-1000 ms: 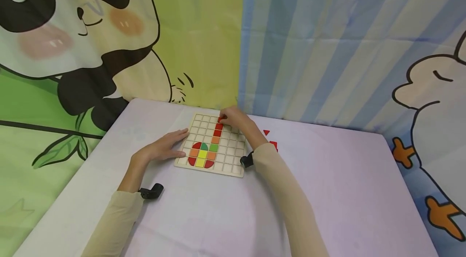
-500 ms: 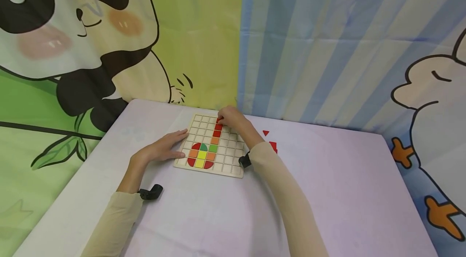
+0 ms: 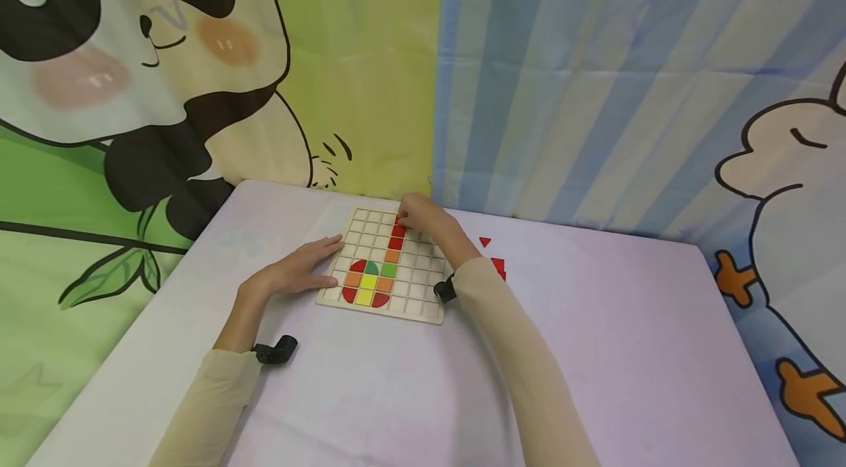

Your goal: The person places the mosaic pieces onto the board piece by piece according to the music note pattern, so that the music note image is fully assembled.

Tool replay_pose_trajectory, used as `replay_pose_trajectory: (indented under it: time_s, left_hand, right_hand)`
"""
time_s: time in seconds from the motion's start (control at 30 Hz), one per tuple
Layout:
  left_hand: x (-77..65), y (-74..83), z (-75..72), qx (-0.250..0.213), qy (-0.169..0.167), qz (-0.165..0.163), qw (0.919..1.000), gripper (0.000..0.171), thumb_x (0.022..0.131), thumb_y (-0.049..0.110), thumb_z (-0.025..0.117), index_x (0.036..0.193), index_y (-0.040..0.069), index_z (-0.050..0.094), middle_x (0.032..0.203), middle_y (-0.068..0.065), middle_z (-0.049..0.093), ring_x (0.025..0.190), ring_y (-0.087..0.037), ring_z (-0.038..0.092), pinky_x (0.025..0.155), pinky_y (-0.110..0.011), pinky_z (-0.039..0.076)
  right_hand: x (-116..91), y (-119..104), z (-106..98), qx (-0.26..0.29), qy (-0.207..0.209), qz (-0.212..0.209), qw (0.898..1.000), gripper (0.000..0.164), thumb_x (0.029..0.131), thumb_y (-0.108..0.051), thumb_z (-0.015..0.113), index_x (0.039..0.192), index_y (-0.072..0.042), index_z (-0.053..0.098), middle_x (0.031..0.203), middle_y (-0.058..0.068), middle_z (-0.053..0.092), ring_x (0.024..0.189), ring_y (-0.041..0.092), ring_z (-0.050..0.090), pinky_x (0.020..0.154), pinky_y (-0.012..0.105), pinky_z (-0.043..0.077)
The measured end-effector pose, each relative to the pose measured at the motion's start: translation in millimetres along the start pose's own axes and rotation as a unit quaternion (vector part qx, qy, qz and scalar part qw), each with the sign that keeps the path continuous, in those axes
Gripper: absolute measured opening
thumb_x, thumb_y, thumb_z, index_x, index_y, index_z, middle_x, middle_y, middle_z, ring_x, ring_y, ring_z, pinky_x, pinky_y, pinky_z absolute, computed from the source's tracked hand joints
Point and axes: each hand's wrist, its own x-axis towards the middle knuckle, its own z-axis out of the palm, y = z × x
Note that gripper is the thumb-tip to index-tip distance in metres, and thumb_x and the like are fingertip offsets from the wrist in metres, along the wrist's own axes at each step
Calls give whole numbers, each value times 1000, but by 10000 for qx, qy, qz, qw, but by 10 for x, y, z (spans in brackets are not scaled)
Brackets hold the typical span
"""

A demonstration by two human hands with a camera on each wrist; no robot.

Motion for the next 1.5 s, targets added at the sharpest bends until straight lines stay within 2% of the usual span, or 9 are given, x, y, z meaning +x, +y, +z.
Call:
replay_pose_trajectory:
  time_s: [0.07,0.13,0.2,0.27,0.57,0.77,1.0,1.27,1.5]
  left_hand:
    - [5,8,-3,-23,29,-8,10000,86,87,40,70,155,17,23,165,-4,15,152,-33,10,120,-58,18]
    - [8,17,-7,-53,66,-5,10000,86,87,40,71,155,17,24,165,-4,15,152,-33,10,120,-59,18]
    - [15,23,-5,-82,78,20,9999,86,86,40,71,155,17,24,165,-4,15,152,-33,10,120,-59,18]
    - [21,25,2,-107,72,52,9999,86,86,40,70,155,17,25,165,-4,15,152,-33,10,120,-59,17]
    - [53,10,0,-76,87,6,9999,86,87,41,70,155,18,23,165,-5,15,152,-33,10,120,-59,17]
    - [42,-2,0,-120,19,-81,9999,88,86,41,71,156,18,22,165,-6,14,152,-35,10,119,-61,17]
    - [37,-32,36,-84,31,-150,9998,89,85,43,71,156,20,21,165,-5,14,152,-34,10,119,-61,18]
    - [34,-35,31,-42,46,-45,10000,88,86,43,70,156,19,21,165,-6,14,152,-35,10,119,-60,18]
    - [38,-38,41,-97,58,-24,9999,89,86,44,70,156,20,22,165,-6,14,152,-34,10,119,-60,18]
  right_hand:
    - [-32,7,-36,137,-87,-96,9998,28,97,-11,58,72,-1,66,71,6,53,65,17,41,64,26,36]
    - [-78,17,-86,257,-142,-224,9993,20,97,-8,56,90,3,71,90,15,64,80,23,55,74,30,47]
    - [-145,41,-145,424,-131,-236,9987,23,98,-7,54,110,6,68,113,22,65,102,32,60,90,38,52]
    - [-235,80,-199,565,-49,-169,9982,30,98,-8,53,124,6,62,128,24,60,119,36,56,100,44,49]
    - [-848,393,-397,373,344,-174,9986,28,95,-7,58,118,7,64,116,23,64,108,36,62,93,47,53]
    - [-1163,646,-338,320,218,476,9981,29,94,-11,61,119,3,66,117,21,67,105,33,62,93,48,54]
    - [-1362,829,-154,670,516,628,9944,26,93,-10,63,115,4,68,109,19,68,100,33,62,89,47,55]
    - [-1509,835,-39,857,273,1149,9893,35,90,-13,65,123,-1,64,124,18,62,108,30,56,95,47,53]
    - [-1536,789,-14,869,266,1506,9844,37,91,-14,64,126,0,62,128,19,59,109,31,55,94,45,54]
